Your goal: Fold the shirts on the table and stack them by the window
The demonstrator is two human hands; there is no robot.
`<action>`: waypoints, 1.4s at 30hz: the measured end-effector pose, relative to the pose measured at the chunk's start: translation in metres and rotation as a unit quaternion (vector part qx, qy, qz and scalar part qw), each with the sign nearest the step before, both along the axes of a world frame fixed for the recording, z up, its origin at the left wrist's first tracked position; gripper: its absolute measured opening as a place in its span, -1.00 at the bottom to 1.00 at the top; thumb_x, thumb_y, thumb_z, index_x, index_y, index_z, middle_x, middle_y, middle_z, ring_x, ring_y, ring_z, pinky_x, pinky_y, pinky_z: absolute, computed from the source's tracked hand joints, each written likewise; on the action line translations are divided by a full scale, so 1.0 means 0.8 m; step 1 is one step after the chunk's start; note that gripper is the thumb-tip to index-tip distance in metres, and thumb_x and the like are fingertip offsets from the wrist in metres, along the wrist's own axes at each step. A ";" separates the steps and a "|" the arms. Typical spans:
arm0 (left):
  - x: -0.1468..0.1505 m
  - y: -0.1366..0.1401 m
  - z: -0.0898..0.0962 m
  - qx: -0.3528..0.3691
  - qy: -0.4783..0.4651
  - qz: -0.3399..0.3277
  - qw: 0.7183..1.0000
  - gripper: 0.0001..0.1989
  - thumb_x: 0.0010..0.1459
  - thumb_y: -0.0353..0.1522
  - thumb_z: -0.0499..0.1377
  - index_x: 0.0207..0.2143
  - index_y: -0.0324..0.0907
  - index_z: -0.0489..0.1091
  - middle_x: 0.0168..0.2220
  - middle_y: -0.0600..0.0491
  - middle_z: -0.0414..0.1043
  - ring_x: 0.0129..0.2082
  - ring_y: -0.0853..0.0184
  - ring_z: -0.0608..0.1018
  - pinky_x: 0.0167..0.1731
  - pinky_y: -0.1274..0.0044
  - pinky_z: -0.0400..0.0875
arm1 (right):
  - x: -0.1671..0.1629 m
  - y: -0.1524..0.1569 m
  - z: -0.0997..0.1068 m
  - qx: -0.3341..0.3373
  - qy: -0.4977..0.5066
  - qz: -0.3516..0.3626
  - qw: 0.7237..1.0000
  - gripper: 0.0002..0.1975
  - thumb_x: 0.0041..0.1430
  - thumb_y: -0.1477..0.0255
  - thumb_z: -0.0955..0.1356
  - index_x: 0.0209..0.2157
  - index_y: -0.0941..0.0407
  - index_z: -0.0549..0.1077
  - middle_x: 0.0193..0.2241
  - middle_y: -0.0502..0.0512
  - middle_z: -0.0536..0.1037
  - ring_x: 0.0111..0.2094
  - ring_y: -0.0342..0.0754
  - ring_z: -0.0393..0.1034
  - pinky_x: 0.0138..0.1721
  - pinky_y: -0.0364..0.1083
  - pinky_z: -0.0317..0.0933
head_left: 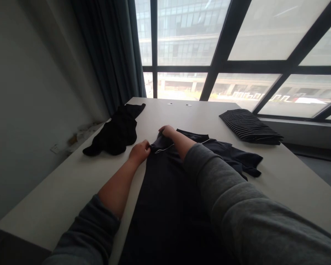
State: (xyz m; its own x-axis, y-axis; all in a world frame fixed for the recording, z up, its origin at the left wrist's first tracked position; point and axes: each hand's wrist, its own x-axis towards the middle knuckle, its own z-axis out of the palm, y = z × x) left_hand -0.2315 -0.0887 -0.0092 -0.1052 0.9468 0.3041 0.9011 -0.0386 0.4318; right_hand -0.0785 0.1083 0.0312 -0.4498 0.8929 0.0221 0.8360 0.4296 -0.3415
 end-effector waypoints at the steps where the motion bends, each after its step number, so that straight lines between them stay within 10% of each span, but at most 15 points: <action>1: -0.001 0.000 0.000 -0.004 0.005 0.019 1.000 -0.81 0.27 -0.35 0.13 -0.11 -0.12 0.49 -0.21 -0.08 0.59 -0.18 0.09 0.61 -0.13 0.36 0.44 | 0.000 0.002 -0.002 0.011 -0.006 0.005 1.000 -0.53 0.26 0.57 0.35 0.17 0.09 0.60 -0.05 0.14 0.69 -0.14 -0.01 0.60 -0.05 -0.15 0.40; 7: -0.006 -0.005 0.005 -0.013 0.052 0.038 0.998 -0.76 0.20 -0.44 0.16 -0.11 -0.12 0.54 -0.06 -0.14 0.56 -0.01 0.02 0.58 0.01 0.29 0.44 | -0.002 -0.012 -0.022 0.100 -0.035 0.062 0.992 -0.61 0.43 0.50 0.23 0.13 0.07 0.59 0.20 0.25 0.49 0.16 0.10 0.42 0.20 0.01 0.29; 14: 0.023 -0.010 0.005 0.000 0.129 -0.119 0.984 -0.53 0.33 -0.38 0.11 0.27 -0.10 0.38 0.35 -0.08 0.36 0.32 0.09 0.40 0.28 0.28 0.30 | -0.002 -0.031 -0.022 0.163 -0.045 0.053 0.984 -0.53 0.50 0.38 0.14 0.26 0.14 0.46 0.25 0.38 0.38 0.26 0.26 0.25 0.25 0.18 0.23; 21: 0.052 -0.025 -0.009 -0.019 0.163 -0.046 0.985 -0.62 0.34 -0.41 0.07 0.14 -0.23 0.48 0.18 -0.33 0.46 0.14 -0.07 0.51 0.09 0.17 0.38 | 0.005 -0.043 -0.028 0.121 -0.085 0.108 0.983 -0.52 0.49 0.30 0.19 0.24 0.20 0.49 0.30 0.37 0.39 0.30 0.21 0.29 0.34 0.11 0.14; 29: 0.071 -0.036 -0.003 -0.015 0.178 -0.007 0.984 -0.74 0.33 -0.37 0.11 -0.08 -0.21 0.58 -0.02 -0.32 0.50 0.05 -0.11 0.50 0.05 0.11 0.33 | 0.000 -0.035 -0.049 0.055 -0.108 0.112 0.986 -0.31 0.52 0.10 0.11 0.54 0.07 0.00 0.54 0.14 -0.12 0.55 0.18 -0.27 0.48 0.30 -0.27; 38: 0.050 -0.010 -0.038 -0.039 0.135 -0.145 0.979 -0.33 0.37 -0.12 0.08 0.44 -0.16 0.19 0.48 -0.17 0.12 0.47 -0.05 0.17 0.43 0.16 0.01 | 0.003 -0.041 -0.050 0.093 -0.073 0.120 0.986 -0.35 0.51 0.13 0.15 0.50 0.09 0.13 0.52 0.13 0.01 0.52 0.15 -0.16 0.49 0.23 -0.23; 42: 0.046 -0.003 -0.052 -0.055 0.103 -0.106 0.987 -0.28 0.36 -0.02 0.07 0.45 -0.16 0.17 0.49 -0.21 0.08 0.48 -0.12 0.16 0.41 0.12 0.05 | 0.011 -0.056 -0.047 0.140 -0.045 0.099 0.984 -0.43 0.54 0.27 0.06 0.30 0.20 0.43 0.42 0.29 0.23 0.44 0.17 0.03 0.46 0.13 -0.15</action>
